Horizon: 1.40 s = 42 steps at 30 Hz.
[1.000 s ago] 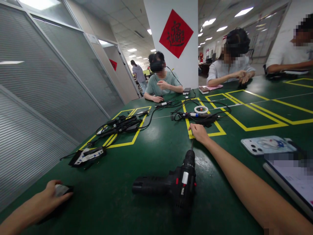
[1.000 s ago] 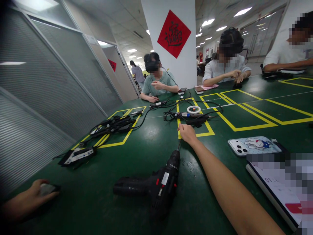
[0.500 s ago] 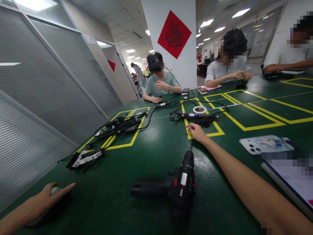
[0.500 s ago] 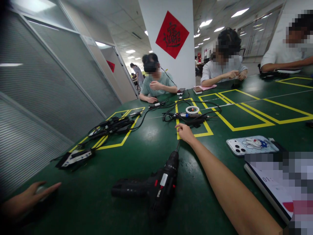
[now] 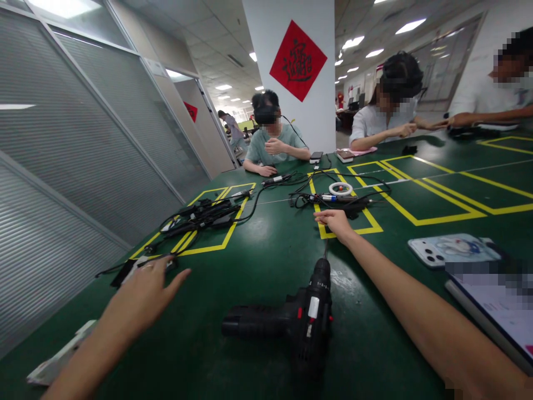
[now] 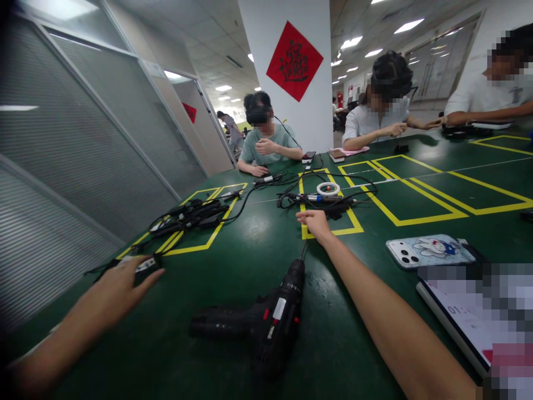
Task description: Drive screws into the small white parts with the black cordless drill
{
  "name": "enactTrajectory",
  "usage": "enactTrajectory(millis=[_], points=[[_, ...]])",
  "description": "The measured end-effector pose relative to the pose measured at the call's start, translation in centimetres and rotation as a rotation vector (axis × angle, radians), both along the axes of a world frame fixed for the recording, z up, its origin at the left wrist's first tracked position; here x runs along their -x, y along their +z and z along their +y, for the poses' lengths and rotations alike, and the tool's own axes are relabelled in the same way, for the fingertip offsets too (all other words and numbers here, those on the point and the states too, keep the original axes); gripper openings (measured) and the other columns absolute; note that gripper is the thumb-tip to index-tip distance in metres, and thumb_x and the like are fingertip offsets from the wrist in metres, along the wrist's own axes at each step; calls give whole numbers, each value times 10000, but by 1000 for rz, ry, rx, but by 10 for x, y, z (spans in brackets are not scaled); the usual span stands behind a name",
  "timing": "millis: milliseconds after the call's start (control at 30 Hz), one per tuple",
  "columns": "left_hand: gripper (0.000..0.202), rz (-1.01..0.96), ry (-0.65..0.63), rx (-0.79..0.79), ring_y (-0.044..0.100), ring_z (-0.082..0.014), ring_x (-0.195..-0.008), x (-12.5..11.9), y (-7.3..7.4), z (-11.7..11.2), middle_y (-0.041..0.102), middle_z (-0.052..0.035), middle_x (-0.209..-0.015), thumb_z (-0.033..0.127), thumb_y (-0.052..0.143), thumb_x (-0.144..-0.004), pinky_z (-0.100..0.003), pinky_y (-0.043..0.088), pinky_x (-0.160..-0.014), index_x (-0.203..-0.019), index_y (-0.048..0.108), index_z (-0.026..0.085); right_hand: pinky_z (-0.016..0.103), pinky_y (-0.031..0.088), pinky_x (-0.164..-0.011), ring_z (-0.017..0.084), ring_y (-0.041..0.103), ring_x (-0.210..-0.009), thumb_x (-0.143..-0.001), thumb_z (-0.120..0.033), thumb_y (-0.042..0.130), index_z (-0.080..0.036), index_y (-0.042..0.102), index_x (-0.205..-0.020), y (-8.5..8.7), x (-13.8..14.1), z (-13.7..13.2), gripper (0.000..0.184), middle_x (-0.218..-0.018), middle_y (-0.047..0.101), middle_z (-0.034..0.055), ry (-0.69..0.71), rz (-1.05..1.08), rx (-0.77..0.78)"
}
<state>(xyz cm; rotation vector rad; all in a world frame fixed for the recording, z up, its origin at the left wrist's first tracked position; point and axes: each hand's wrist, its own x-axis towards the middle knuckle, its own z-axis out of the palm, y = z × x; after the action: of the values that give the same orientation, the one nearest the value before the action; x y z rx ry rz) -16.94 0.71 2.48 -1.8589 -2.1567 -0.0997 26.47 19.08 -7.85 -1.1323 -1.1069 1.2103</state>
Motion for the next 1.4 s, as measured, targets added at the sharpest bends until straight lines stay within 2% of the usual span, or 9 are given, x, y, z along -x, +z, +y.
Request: enactTrajectory(millis=[133,233,333,467,700,967,1067,1233,1400], points=[[502,-55,-341,-70,564,-287,-1124,-126,11,30,601,-132,-1211,524,421,-901,-419,432,-980,-1239,513,164,267,536,-782,153,686,-818,-720,-25,586,-111,731,-790,22,24,-14,182,-863,730,104,112,203,-14],[449,-81,-643,-134,514,-264,-1181,-196,3,59,571,-113,-1241,441,539,-874,-387,411,-1020,-1239,501,182,278,541,-769,156,686,-799,-676,-15,599,-112,710,-789,36,42,-28,186,-869,729,93,211,316,8],[479,-83,-774,-122,526,-259,-1131,-238,-14,88,562,-119,-1219,359,655,-811,-382,443,-978,-1228,508,176,272,541,-674,139,659,-677,-620,-4,609,-129,683,-859,44,54,-39,280,-744,713,41,290,435,66],[323,-80,-793,-112,543,-250,-1048,-253,-31,110,578,-118,-1133,264,634,-825,-383,474,-911,-1124,568,162,206,408,-430,109,539,-470,-575,-14,588,-117,656,-920,44,58,-43,366,-569,630,-11,240,397,88],[210,-139,-830,-65,545,-223,-1015,-240,-26,107,582,-92,-1090,214,610,-832,-359,478,-899,-1037,600,172,209,368,-408,115,518,-445,-591,-38,646,-96,633,-990,44,61,-44,403,-538,601,-6,250,348,97],[225,-212,-789,-82,578,-227,-1001,-233,-15,101,615,-98,-1061,222,606,-829,-352,485,-883,-1046,603,164,282,531,-637,163,676,-669,-728,-78,620,-138,580,-1092,47,58,-44,371,-766,708,62,409,426,123],[271,-219,-684,-86,602,-246,-996,-216,-5,97,646,-111,-1056,314,599,-837,-367,479,-896,-1059,625,161,313,543,-717,169,693,-732,-815,-147,539,-142,586,-1055,46,47,-37,245,-860,718,91,274,340,83],[430,-216,-272,10,648,-258,-915,-127,17,77,702,-111,-1009,494,547,-816,-327,490,-809,-1026,657,136,300,502,-785,174,663,-756,-824,-176,456,-152,650,-933,18,3,-21,224,-817,709,75,-291,-231,-204],[427,-195,117,146,659,-224,-767,-7,38,19,745,-13,-823,562,505,-780,-292,468,-702,-909,679,194,275,469,-776,190,654,-781,-835,-181,395,-161,687,-940,-10,-19,-11,310,-815,714,70,-428,-583,-274]])
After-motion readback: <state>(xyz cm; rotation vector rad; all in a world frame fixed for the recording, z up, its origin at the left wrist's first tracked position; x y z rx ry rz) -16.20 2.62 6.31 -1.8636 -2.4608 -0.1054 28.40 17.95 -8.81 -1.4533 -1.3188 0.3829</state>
